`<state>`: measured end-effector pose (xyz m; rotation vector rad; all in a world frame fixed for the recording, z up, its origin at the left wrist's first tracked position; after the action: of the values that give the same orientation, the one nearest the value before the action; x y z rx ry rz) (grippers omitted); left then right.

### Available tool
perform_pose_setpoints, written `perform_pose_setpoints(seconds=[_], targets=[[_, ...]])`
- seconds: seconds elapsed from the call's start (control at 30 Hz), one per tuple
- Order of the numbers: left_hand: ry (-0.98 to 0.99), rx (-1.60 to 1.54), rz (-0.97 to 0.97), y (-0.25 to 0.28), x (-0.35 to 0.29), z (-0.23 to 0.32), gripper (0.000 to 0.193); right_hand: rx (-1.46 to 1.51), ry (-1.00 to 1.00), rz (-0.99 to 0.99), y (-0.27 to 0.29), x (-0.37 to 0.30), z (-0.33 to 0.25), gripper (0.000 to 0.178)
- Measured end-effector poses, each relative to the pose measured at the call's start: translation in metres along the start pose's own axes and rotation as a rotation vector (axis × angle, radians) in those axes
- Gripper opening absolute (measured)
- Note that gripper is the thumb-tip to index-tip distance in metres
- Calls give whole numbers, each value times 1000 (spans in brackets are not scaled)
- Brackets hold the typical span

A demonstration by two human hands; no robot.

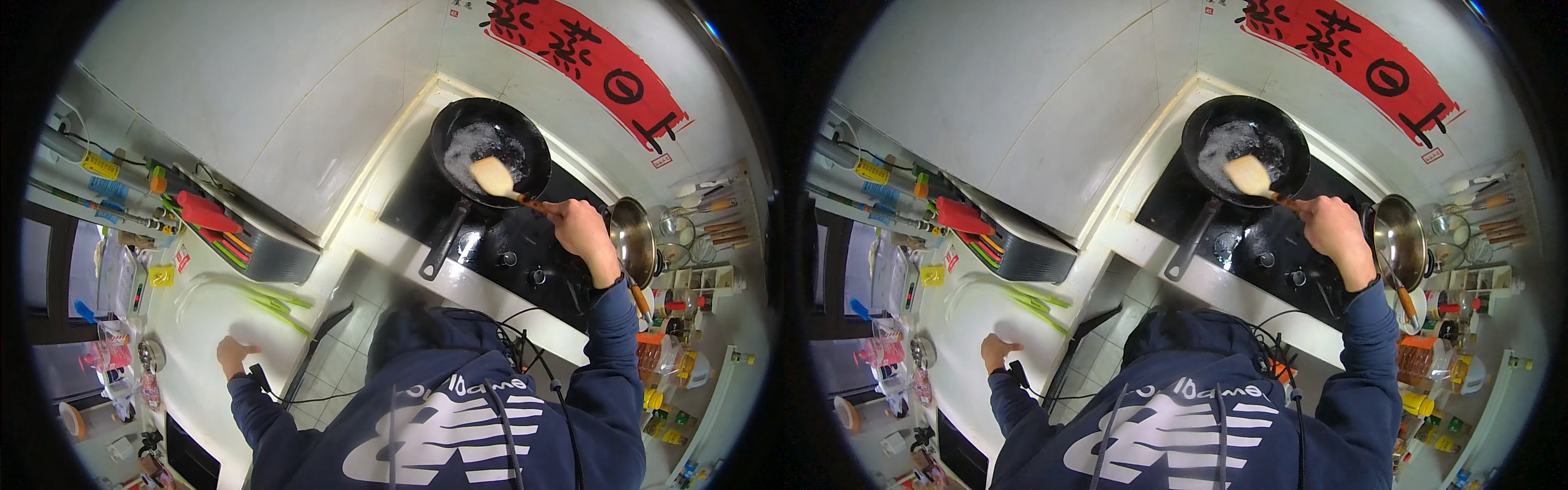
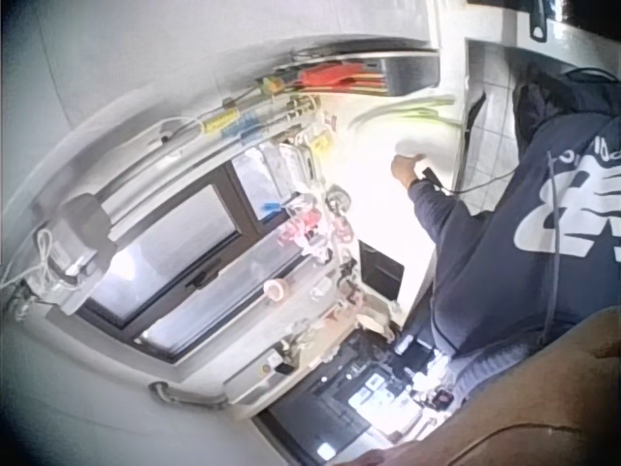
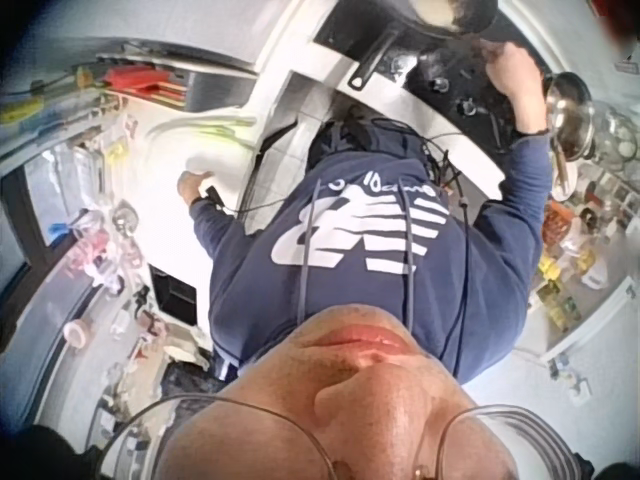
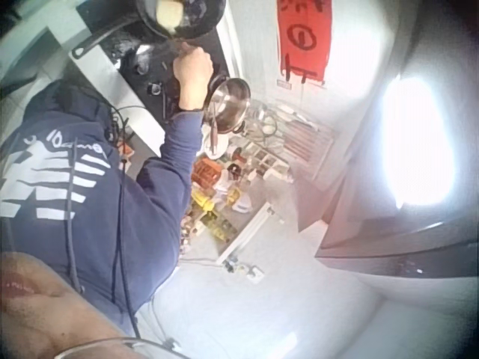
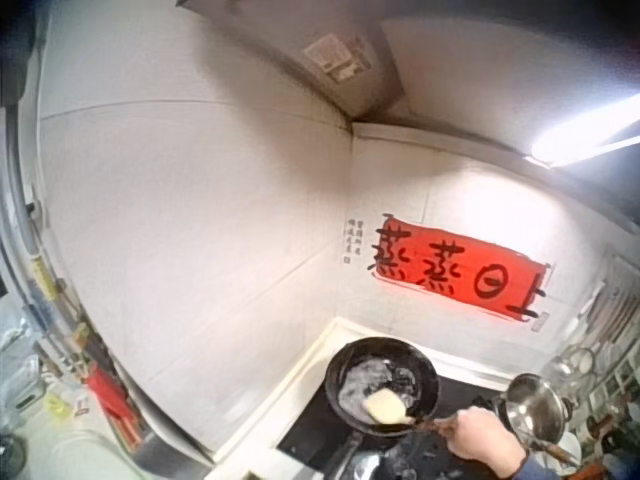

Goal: The person stirs a bubbling liquid in a black pan on a gas stove using a wooden spatula. The person holds the pan handle with the left hand and stirs with the right hand throughout the clip.

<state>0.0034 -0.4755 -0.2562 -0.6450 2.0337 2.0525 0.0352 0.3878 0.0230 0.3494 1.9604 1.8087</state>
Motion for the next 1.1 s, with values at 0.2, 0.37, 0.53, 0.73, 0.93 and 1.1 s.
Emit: perform_pose_setpoints(seconds=[0.2, 0.37, 0.53, 0.73, 0.93, 1.1], targets=[[-5, -19, -31, 13, 0, 7, 80, 58, 15, 146, -15, 32, -17, 27], [-9, 16, 0, 1, 1, 0, 83, -56, -69, 85, -10, 19, 3, 31], [19, 0, -79, 7, 1, 5, 82, 37, 105, 37, -3, 7, -12, 29], [-10, 23, 2, 14, -5, 12, 81, -4, -35, 117, -20, 32, -11, 34], [-13, 37, 27, 2, 2, 1, 81, 4, 84, 17, -3, 4, -8, 31], [20, -21, -64, 4, 5, 2, 82, -28, -28, 83, -17, 32, -25, 33]])
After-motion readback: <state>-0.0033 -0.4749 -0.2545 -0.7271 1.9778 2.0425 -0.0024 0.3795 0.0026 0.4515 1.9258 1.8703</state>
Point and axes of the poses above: each hand's wrist, its own x-axis towards the middle knuckle, its own y-axis out of the back of the hand, z = x × y, the point moved 5 cm from there along x, towards the middle knuckle, and after that the axes turned 10 degrees about -y, right-handed, at the moved point
